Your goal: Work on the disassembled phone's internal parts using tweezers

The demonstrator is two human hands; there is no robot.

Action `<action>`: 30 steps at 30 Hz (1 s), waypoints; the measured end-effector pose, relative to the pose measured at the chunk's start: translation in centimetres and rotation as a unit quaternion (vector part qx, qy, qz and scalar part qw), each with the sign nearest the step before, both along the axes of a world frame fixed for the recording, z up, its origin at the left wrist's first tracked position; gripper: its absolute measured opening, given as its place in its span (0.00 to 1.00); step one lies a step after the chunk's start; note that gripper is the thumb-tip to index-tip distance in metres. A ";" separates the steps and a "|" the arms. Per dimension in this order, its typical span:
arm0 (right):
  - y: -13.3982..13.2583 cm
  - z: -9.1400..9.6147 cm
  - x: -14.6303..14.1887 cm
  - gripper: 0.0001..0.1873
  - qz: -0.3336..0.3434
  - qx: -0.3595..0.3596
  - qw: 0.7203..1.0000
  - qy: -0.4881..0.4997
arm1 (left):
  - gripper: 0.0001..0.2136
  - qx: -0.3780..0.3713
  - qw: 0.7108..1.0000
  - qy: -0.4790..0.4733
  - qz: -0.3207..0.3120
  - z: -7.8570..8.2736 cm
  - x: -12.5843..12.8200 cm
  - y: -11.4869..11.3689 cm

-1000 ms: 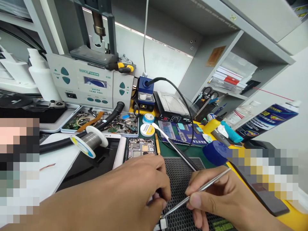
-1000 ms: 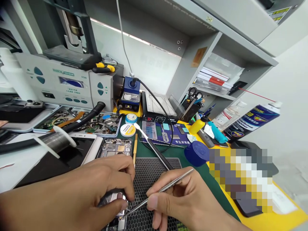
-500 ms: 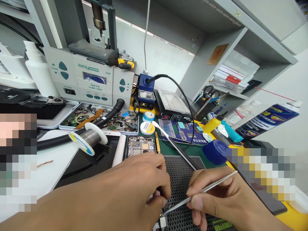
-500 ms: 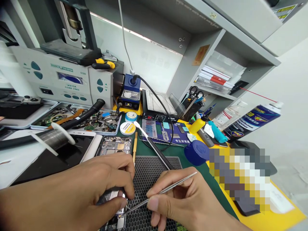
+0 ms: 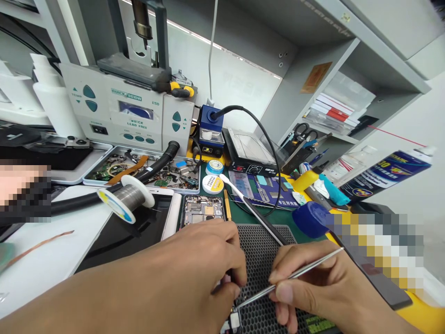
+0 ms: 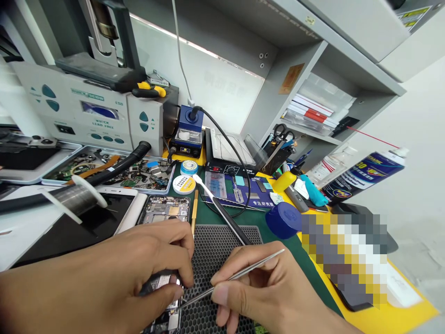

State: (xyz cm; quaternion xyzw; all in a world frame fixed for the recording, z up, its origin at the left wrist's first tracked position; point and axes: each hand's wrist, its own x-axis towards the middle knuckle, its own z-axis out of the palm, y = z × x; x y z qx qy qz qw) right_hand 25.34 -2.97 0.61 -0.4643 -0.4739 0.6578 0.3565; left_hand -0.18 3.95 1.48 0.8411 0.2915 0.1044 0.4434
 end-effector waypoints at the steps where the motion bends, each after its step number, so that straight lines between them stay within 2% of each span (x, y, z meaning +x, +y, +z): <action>1: 0.0 0.0 0.0 0.02 0.000 -0.001 1.000 0.000 | 0.10 0.001 1.000 -0.009 -0.006 0.0 0.0 -0.1; 10: -0.1 0.2 0.0 0.01 -0.007 0.001 1.000 -0.002 | 0.09 0.005 0.999 -0.031 -0.018 0.0 -0.2 -0.3; 22: -0.1 0.1 -0.1 0.08 -0.013 0.030 0.999 -0.001 | 0.10 0.005 0.999 -0.046 -0.010 -0.2 0.1 -0.1; 25: -0.4 0.0 0.0 0.09 -0.013 0.058 0.998 -0.018 | 0.11 0.007 0.999 -0.049 -0.011 -0.1 -0.1 -0.2; 30: -0.8 0.2 0.3 0.10 -0.003 0.157 0.982 -0.104 | 0.12 0.012 0.999 -0.042 -0.013 0.0 -0.1 -0.1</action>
